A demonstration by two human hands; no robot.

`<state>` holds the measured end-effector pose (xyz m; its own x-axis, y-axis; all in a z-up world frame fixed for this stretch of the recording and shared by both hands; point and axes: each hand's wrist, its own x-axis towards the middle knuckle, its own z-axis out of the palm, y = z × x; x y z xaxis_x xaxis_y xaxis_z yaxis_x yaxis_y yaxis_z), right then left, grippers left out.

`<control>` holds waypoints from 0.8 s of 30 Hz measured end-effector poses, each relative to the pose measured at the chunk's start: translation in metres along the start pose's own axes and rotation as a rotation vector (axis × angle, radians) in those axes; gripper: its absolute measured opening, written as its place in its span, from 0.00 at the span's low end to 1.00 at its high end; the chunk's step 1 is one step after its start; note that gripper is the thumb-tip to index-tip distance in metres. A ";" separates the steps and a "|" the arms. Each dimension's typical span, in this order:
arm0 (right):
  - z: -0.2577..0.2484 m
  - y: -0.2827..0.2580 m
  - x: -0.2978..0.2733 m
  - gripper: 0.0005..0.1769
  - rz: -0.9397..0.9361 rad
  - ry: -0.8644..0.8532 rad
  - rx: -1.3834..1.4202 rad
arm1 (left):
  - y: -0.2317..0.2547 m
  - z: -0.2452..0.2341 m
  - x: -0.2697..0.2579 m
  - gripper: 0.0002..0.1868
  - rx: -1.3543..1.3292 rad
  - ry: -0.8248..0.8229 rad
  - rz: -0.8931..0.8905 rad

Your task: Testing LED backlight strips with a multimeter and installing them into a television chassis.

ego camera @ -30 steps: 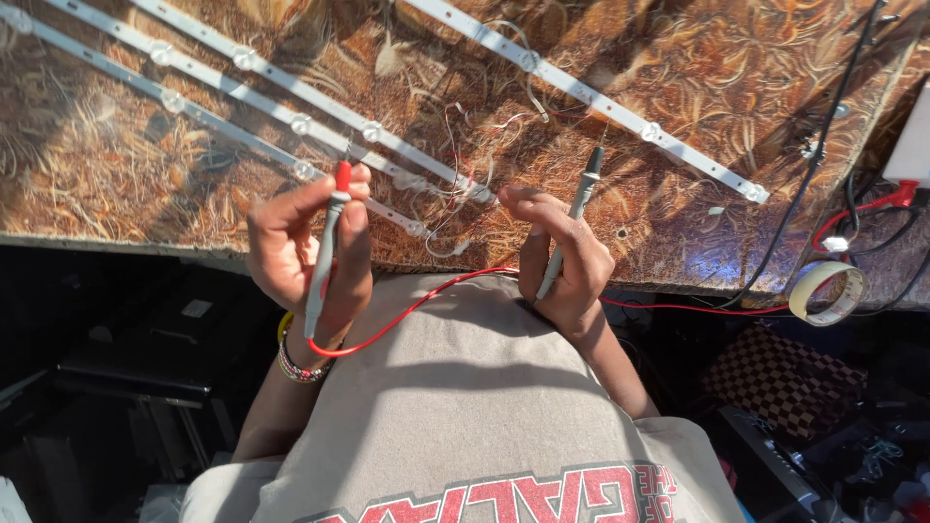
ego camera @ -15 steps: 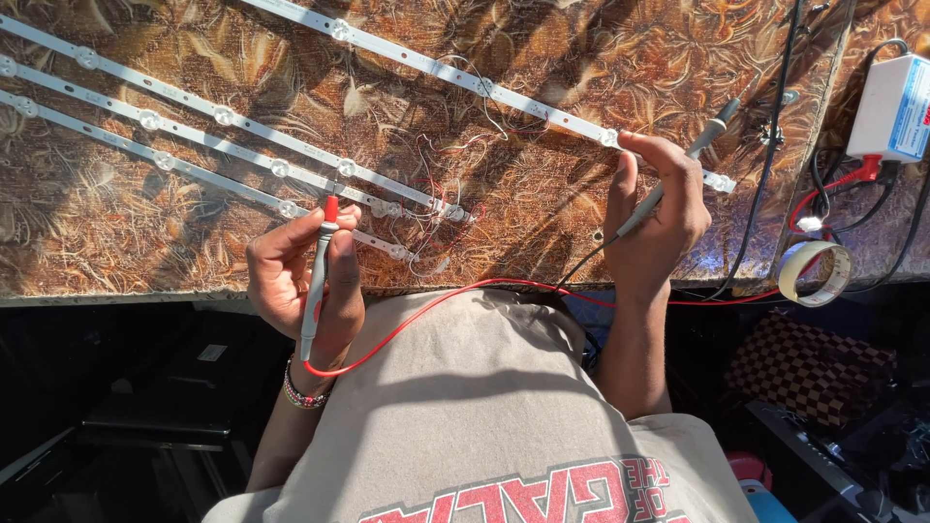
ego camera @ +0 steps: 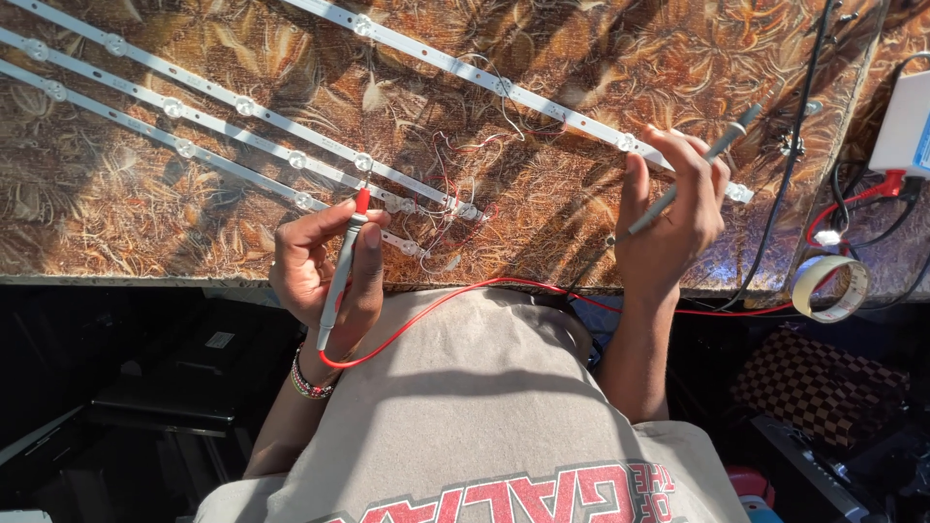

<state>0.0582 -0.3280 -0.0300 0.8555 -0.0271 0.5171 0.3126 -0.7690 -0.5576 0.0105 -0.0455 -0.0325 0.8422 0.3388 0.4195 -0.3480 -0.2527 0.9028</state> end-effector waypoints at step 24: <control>0.022 -0.096 -0.021 0.18 -0.037 -0.292 0.752 | 0.038 -0.002 0.015 0.30 -0.216 -0.722 -0.123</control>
<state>0.0196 -0.2398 -0.0019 0.8800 0.2380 0.4110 0.4478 -0.1273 -0.8850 0.0095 -0.0484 0.0086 0.9145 -0.3425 0.2153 -0.2443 -0.0433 0.9687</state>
